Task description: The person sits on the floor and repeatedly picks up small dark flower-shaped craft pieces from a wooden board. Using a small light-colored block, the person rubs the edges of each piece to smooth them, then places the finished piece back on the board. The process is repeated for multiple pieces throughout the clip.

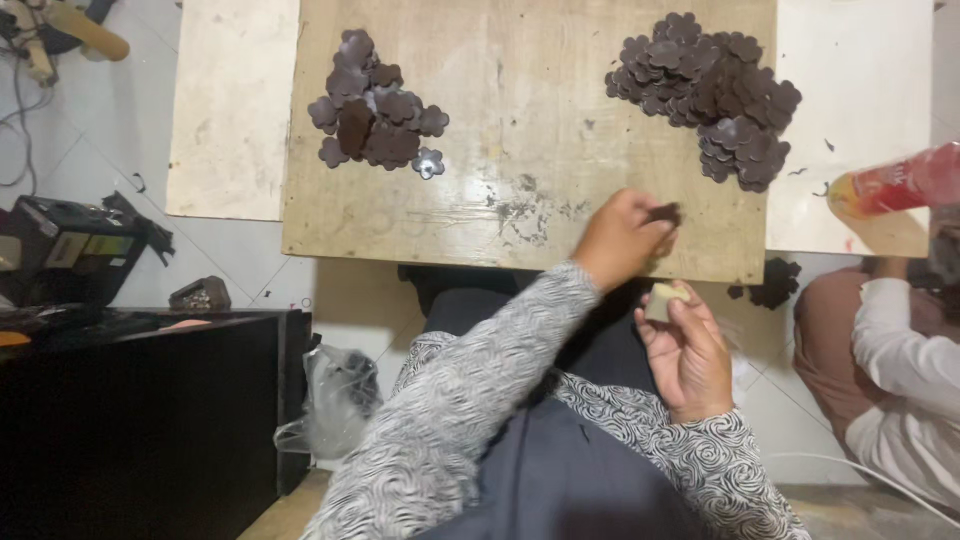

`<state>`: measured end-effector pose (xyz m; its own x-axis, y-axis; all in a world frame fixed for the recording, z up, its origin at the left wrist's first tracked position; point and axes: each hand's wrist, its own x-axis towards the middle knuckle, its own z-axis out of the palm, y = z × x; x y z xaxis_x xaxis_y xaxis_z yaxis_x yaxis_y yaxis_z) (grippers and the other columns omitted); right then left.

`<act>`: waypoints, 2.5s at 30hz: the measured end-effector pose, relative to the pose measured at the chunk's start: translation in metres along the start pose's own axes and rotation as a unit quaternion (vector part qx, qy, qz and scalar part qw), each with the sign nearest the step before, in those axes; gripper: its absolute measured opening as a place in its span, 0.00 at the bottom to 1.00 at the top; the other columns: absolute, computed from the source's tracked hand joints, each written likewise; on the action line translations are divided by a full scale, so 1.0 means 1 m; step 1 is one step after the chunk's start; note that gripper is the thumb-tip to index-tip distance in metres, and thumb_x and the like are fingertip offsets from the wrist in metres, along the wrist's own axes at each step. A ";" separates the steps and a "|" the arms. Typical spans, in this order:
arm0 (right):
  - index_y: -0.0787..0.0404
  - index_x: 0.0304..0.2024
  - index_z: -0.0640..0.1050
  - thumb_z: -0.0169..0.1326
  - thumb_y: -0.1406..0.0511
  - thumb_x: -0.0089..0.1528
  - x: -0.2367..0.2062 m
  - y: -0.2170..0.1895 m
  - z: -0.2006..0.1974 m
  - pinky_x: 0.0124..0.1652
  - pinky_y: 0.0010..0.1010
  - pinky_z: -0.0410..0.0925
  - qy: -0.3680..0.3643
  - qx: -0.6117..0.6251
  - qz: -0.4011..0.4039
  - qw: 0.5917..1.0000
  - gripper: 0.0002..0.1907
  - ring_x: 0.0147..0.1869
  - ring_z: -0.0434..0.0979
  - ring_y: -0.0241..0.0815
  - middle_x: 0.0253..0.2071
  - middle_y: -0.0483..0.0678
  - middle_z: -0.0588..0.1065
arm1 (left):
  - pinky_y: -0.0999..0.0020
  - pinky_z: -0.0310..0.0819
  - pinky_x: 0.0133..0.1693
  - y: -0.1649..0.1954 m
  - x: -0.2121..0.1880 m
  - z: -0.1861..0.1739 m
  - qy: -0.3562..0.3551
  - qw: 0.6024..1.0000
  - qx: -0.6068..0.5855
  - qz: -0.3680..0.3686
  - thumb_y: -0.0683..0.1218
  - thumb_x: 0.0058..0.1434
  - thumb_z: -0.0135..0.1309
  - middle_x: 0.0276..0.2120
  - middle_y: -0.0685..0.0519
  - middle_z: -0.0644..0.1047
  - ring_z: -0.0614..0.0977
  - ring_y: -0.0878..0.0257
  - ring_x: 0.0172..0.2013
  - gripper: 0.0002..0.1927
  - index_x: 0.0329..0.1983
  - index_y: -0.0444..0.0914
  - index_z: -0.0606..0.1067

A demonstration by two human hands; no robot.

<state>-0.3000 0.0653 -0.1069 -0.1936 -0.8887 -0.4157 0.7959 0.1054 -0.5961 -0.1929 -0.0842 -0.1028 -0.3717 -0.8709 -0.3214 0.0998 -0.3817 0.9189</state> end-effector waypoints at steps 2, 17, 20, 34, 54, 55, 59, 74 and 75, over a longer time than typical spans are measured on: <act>0.63 0.56 0.73 0.51 0.71 0.69 -0.005 -0.011 0.015 0.55 0.37 0.73 0.003 -0.066 -0.046 0.997 0.12 0.54 0.79 0.45 0.50 0.53 0.77 | 0.70 0.81 0.39 0.005 -0.021 -0.020 -0.054 0.988 -0.135 -0.042 0.36 0.64 0.51 0.45 0.40 0.80 0.84 0.57 0.41 0.18 0.57 0.27 0.68; 0.65 0.50 0.79 0.59 0.78 0.56 -0.043 -0.039 0.162 0.59 0.43 0.71 -0.179 -0.696 -0.451 0.529 0.19 0.59 0.77 0.56 0.52 0.54 0.78 | 0.69 0.80 0.50 0.061 -0.148 -0.076 -0.119 0.973 -0.195 -0.029 0.37 0.68 0.45 0.47 0.54 0.79 0.81 0.68 0.46 0.20 0.63 0.30 0.70; 0.65 0.50 0.79 0.57 0.79 0.58 -0.054 -0.043 0.164 0.60 0.42 0.71 -0.121 -0.688 -0.463 0.545 0.17 0.60 0.78 0.55 0.53 0.53 0.78 | 0.69 0.80 0.50 0.070 -0.156 -0.084 -0.103 0.972 -0.202 -0.057 0.37 0.67 0.45 0.47 0.53 0.80 0.83 0.69 0.47 0.19 0.62 0.32 0.70; 0.66 0.51 0.80 0.61 0.80 0.56 -0.065 -0.024 0.165 0.60 0.40 0.73 -0.190 -0.649 -0.534 0.508 0.20 0.60 0.78 0.53 0.52 0.53 0.77 | 0.67 0.78 0.52 0.083 -0.166 -0.092 -0.071 0.956 -0.283 -0.044 0.37 0.69 0.41 0.48 0.49 0.80 0.82 0.65 0.46 0.19 0.61 0.30 0.72; 0.64 0.48 0.80 0.60 0.80 0.58 -0.057 -0.031 0.177 0.59 0.39 0.72 -0.136 -0.653 -0.511 0.542 0.17 0.59 0.79 0.51 0.51 0.52 0.79 | 0.69 0.80 0.50 0.079 -0.169 -0.099 -0.049 0.954 -0.281 -0.092 0.37 0.65 0.40 0.45 0.48 0.81 0.84 0.65 0.43 0.20 0.59 0.30 0.72; 0.64 0.50 0.80 0.61 0.80 0.58 -0.056 -0.028 0.178 0.60 0.39 0.73 -0.174 -0.649 -0.516 0.531 0.18 0.59 0.79 0.51 0.51 0.53 0.79 | 0.68 0.80 0.50 0.079 -0.169 -0.098 -0.050 0.958 -0.272 -0.078 0.37 0.65 0.40 0.46 0.48 0.81 0.83 0.64 0.43 0.20 0.59 0.29 0.72; 0.66 0.51 0.80 0.62 0.78 0.57 -0.051 -0.026 0.183 0.59 0.39 0.74 -0.261 -0.653 -0.500 0.505 0.19 0.58 0.79 0.51 0.50 0.54 0.79 | 0.67 0.75 0.51 0.079 -0.172 -0.094 -0.097 0.951 -0.292 0.018 0.38 0.75 0.41 0.50 0.47 0.79 0.81 0.64 0.46 0.19 0.64 0.26 0.73; 0.63 0.46 0.80 0.62 0.75 0.57 -0.074 -0.016 0.187 0.59 0.39 0.71 -0.219 -0.645 -0.438 0.586 0.14 0.59 0.78 0.50 0.52 0.52 0.78 | 0.68 0.75 0.44 0.079 -0.169 -0.102 -0.100 0.931 -0.349 -0.038 0.44 0.79 0.41 0.45 0.47 0.78 0.77 0.65 0.39 0.21 0.65 0.25 0.73; 0.62 0.44 0.80 0.63 0.75 0.56 -0.074 -0.013 0.189 0.60 0.40 0.71 -0.251 -0.656 -0.450 0.552 0.14 0.59 0.78 0.51 0.51 0.51 0.78 | 0.69 0.75 0.45 0.079 -0.169 -0.101 -0.076 0.937 -0.340 -0.030 0.43 0.77 0.40 0.46 0.47 0.79 0.78 0.65 0.41 0.21 0.64 0.24 0.73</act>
<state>-0.1874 0.0453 0.0616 0.2734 -0.8217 0.5001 -0.6557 -0.5396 -0.5281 -0.0289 0.0017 0.0005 -0.5179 -0.8073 -0.2829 0.6206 -0.5821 0.5254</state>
